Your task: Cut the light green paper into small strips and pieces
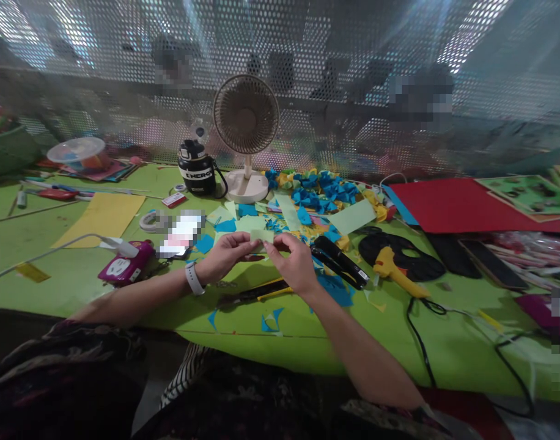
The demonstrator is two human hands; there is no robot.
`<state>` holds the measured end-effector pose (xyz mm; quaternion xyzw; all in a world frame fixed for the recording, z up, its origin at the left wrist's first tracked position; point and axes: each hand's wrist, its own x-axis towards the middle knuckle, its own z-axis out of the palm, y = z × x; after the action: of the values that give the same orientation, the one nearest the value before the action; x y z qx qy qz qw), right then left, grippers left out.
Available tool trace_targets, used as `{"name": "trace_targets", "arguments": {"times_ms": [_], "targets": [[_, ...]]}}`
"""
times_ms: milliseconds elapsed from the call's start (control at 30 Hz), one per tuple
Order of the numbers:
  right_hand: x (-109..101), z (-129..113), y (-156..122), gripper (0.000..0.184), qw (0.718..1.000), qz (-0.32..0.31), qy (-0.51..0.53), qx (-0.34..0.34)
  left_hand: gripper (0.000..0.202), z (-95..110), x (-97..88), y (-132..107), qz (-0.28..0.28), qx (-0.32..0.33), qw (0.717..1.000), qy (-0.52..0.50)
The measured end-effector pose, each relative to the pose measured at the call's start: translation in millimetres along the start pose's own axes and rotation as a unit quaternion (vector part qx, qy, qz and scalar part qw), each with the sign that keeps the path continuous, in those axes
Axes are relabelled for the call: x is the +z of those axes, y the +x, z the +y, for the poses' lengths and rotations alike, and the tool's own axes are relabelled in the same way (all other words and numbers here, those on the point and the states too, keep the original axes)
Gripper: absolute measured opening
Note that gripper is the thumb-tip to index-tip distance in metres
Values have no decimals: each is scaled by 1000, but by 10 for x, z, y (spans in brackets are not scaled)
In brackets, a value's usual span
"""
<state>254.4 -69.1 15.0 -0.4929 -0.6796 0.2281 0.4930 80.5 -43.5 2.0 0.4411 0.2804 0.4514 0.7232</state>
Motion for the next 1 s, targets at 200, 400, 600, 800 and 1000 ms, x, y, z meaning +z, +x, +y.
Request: {"name": "trace_targets", "arguments": {"times_ms": [200, 400, 600, 800, 1000], "targets": [[-1, -6, -3, 26, 1000, -4, 8, 16, 41, -23, -6, 0, -1, 7, 1000, 1], [12, 11, -5, 26, 1000, 0, 2, 12, 41, -43, -19, 3, 8, 10, 1000, 7], [24, 21, -4, 26, 999, 6, 16, 28, 42, -30, -8, 4, 16, 17, 1000, 16], [27, -6, 17, 36, 989, 31, 103, 98, 45, -10, 31, -5, 16, 22, 999, 24], [34, -1, 31, 32, 984, 12, 130, 117, 42, -11, 12, -18, -7, 8, 999, 39]]}}
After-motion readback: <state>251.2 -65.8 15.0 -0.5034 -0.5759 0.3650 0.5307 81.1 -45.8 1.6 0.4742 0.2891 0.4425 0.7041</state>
